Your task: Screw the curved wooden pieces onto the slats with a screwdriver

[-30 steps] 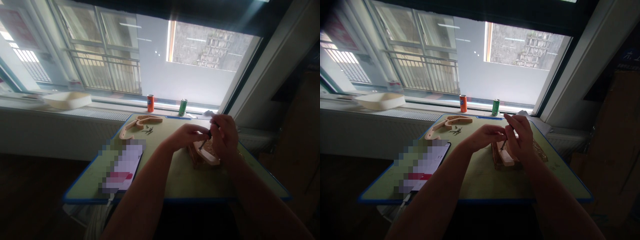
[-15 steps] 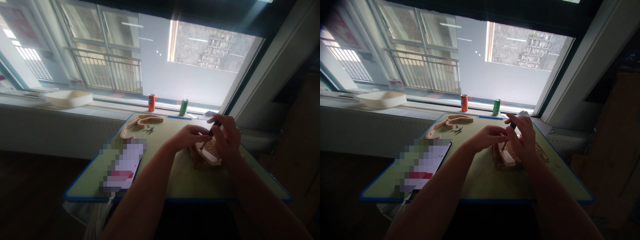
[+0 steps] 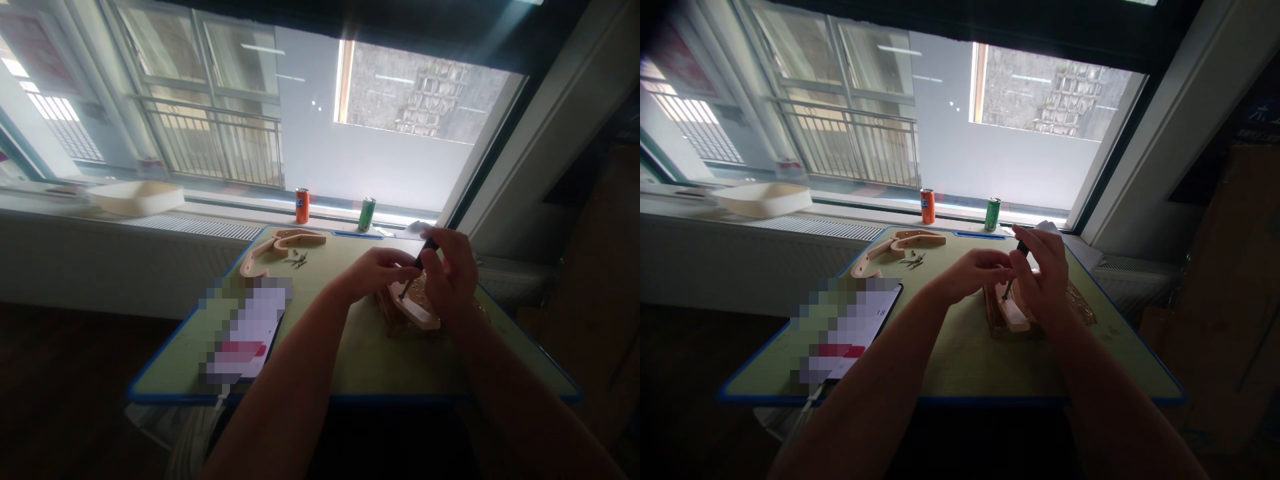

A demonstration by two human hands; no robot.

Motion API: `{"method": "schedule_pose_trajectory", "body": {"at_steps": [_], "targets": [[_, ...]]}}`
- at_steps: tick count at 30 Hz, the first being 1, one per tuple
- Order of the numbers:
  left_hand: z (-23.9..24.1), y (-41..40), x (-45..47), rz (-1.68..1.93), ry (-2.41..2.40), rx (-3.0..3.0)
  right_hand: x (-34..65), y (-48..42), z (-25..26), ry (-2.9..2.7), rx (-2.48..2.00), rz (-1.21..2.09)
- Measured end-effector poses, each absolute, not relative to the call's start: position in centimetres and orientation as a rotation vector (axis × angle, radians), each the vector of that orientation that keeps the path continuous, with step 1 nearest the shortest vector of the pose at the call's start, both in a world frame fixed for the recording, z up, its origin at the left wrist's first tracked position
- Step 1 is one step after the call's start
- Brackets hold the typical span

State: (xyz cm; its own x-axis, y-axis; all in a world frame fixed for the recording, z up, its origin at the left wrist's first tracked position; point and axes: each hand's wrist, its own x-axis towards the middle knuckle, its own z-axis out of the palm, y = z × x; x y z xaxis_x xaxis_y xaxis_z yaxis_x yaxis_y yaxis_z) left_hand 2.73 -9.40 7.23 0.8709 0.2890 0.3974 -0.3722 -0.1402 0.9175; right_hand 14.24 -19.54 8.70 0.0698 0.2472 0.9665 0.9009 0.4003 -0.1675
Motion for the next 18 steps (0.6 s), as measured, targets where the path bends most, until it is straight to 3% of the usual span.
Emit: {"method": "schedule_pose_trajectory", "body": {"at_steps": [18], "targets": [[7.39,-9.30,2.30,0.530,-0.100,1.618,14.09,-19.51,8.40,-1.383,-1.068,-0.700]]}}
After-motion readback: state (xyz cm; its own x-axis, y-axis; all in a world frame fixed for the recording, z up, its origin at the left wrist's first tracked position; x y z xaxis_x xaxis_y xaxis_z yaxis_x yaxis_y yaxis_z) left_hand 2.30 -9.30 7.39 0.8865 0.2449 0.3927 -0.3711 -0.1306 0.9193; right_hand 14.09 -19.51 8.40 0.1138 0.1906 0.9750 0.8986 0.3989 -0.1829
